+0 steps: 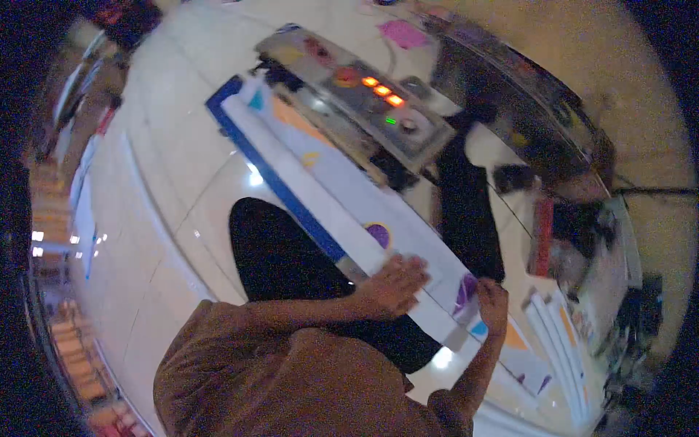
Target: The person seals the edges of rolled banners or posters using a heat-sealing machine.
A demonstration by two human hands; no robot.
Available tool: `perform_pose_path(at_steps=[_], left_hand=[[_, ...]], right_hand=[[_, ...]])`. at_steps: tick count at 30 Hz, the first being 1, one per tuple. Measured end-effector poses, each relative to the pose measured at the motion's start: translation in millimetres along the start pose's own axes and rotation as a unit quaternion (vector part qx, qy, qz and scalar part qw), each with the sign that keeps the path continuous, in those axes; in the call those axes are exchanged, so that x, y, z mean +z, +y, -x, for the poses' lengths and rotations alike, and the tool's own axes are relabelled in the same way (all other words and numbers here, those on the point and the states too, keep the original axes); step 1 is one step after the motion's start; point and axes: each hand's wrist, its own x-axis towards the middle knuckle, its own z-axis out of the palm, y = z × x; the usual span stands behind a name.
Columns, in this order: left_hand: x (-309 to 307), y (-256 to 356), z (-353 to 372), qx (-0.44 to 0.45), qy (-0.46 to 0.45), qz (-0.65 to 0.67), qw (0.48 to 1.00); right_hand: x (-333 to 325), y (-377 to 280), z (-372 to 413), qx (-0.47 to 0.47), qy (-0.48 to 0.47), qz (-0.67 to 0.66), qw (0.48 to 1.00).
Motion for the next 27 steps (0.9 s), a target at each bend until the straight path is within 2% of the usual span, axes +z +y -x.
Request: perform_pose_path(at_steps=[6,8,12,14,16,18,20,22,27], left_hand=[[-1,1,1,0.02,0.013,0.008,1.0],[2,0,2,0.023,0.019,0.017,0.999],[-5,0,3,0.028,0.024,0.008,0.999],[-6,0,2,0.026,0.016,0.002,1.0],[-5,0,1,0.027,0.008,0.004,1.0],[-6,3,-2,0.04,-0.002,0.017,0.999],[-14,3,-4,0.024,-0.002,0.026,0.999],[-10,2,-4,0.052,-0.009,0.02,0.998],[-8,1,-5,0.106,-0.016,-0.016,0.994]], right_hand=[[8,-3,-11,-0.046,0.006,-0.007,0.999],[8,-11,-12,-0.008,-0.013,-0.009,1.0],[11,-28,-17,-0.029,-0.01,-0.012,0.999],[15,-21,-19,0.014,-0.02,-0.049,0.999],[14,-27,-24,-0.02,-0.033,-0.009,0.999],[14,-49,-24,-0.003,-0.017,-0.01,1.0],[23,-24,-26,-0.026,-0.002,-0.038,0.999],[19,-37,-30,-0.022,-0.034,-0.039,0.998],[26,-42,-39,-0.015,-0.027,-0.015,0.999]])
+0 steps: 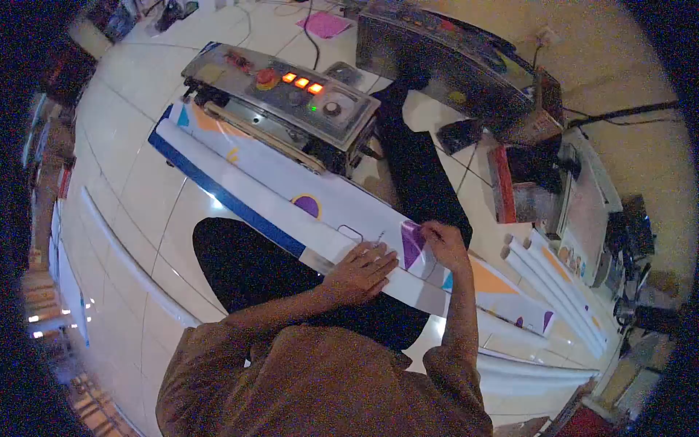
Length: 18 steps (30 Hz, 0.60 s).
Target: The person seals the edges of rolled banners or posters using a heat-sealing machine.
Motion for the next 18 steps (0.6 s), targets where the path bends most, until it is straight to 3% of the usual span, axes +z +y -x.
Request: perform_pose_path(at_steps=[3,6,8,13,15,17,18], left_hand=[[4,-1,4,0.001,-0.006,0.023,1.0],[5,-2,7,-0.02,-0.002,0.043,0.999],[1,-3,8,-0.025,0.006,0.032,0.999],[1,2,5,-0.034,0.012,0.014,0.999],[2,3,6,-0.027,0.007,0.016,0.999],[3,1,5,-0.011,0.023,0.025,0.999],[2,1,4,0.001,0.02,0.036,0.999]], right_hand=[[-2,-2,-5,0.028,-0.023,0.025,0.999],[-5,-10,-10,0.021,-0.059,-0.031,0.998],[-11,-20,-15,0.083,-0.131,-0.053,0.987],[7,2,-27,0.035,-0.083,-0.036,0.995],[12,-5,-23,0.044,-0.076,-0.052,0.995],[9,-21,-14,-0.007,-0.015,-0.014,1.0],[2,-32,-9,0.026,-0.031,0.019,0.999]])
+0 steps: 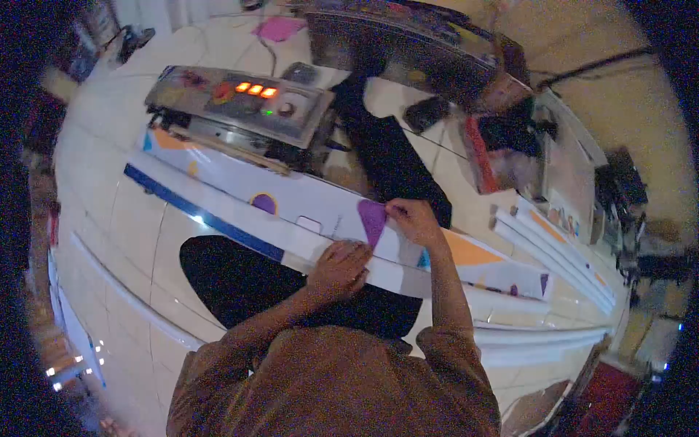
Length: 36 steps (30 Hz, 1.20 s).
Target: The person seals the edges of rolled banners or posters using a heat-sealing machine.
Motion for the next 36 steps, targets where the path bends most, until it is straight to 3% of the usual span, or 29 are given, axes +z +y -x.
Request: perform_pose_path(at_steps=[4,10,16,23,25,36], left_hand=[[0,0,0,-0.004,0.003,-0.018,1.0],[1,0,-1,-0.004,0.021,-0.039,0.999],[6,-1,1,-0.003,0.013,-0.041,0.999],[6,-1,0,-0.009,0.024,-0.044,0.999],[4,-1,0,-0.007,0.028,-0.044,0.999],[6,-2,2,-0.022,0.007,-0.013,1.0]], right_hand=[[6,31,34,-0.037,0.126,0.017,0.991],[-15,73,91,-0.006,0.152,0.04,0.988],[-13,71,88,0.062,0.145,-0.043,0.987],[-10,79,71,0.014,0.147,0.009,0.989],[-9,78,68,0.076,0.112,-0.047,0.99],[-12,44,46,0.059,0.086,-0.006,0.995]])
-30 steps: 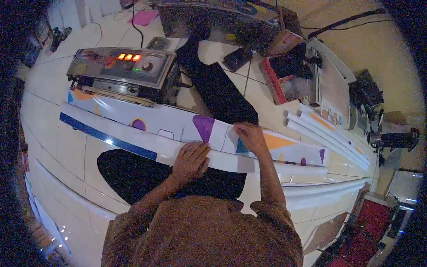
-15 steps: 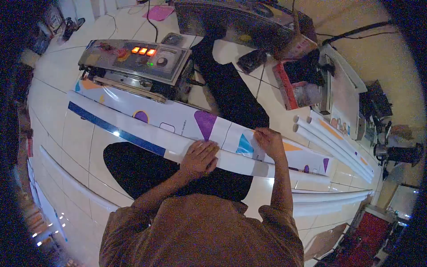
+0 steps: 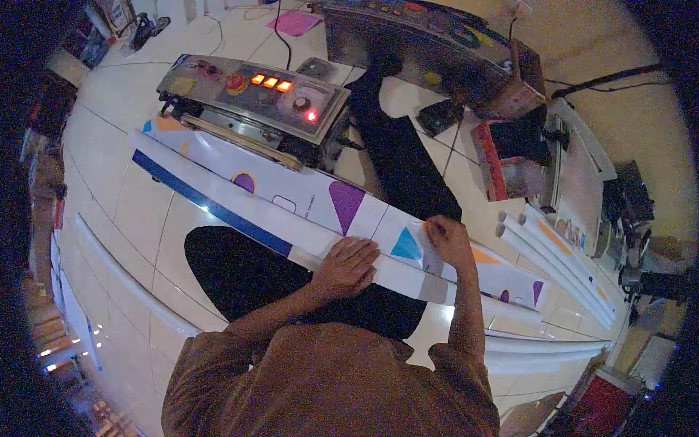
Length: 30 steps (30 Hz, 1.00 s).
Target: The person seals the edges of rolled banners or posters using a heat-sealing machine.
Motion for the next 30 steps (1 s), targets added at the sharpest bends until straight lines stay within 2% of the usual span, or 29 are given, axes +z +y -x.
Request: perform_pose_path(at_steps=[2,4,11,13,17,22,25,30], left_hand=[[-1,1,-1,0.003,0.01,-0.001,1.0],[-1,1,-2,0.008,0.02,-0.002,1.0],[-2,1,-2,0.009,0.011,-0.011,1.0],[-3,2,-2,0.01,0.01,-0.014,1.0],[-1,1,-1,0.001,0.009,-0.003,1.0],[-4,0,-3,0.004,0.005,-0.003,1.0],[-5,1,-3,0.001,0.006,-0.003,1.0],[-3,1,-2,-0.005,0.002,-0.001,1.0]], right_hand=[[2,-4,-2,0.024,-0.012,-0.008,1.0],[3,-5,-4,-0.009,-0.007,-0.022,1.0],[12,-7,-14,-0.017,-0.022,-0.019,0.999],[12,-18,-15,-0.067,-0.002,0.018,0.998],[16,-25,-17,-0.024,-0.013,-0.024,0.999],[21,-29,-23,-0.094,-0.002,-0.029,0.995],[20,-42,-25,-0.056,-0.025,-0.022,0.998],[24,-48,-30,-0.081,-0.025,-0.013,0.996]])
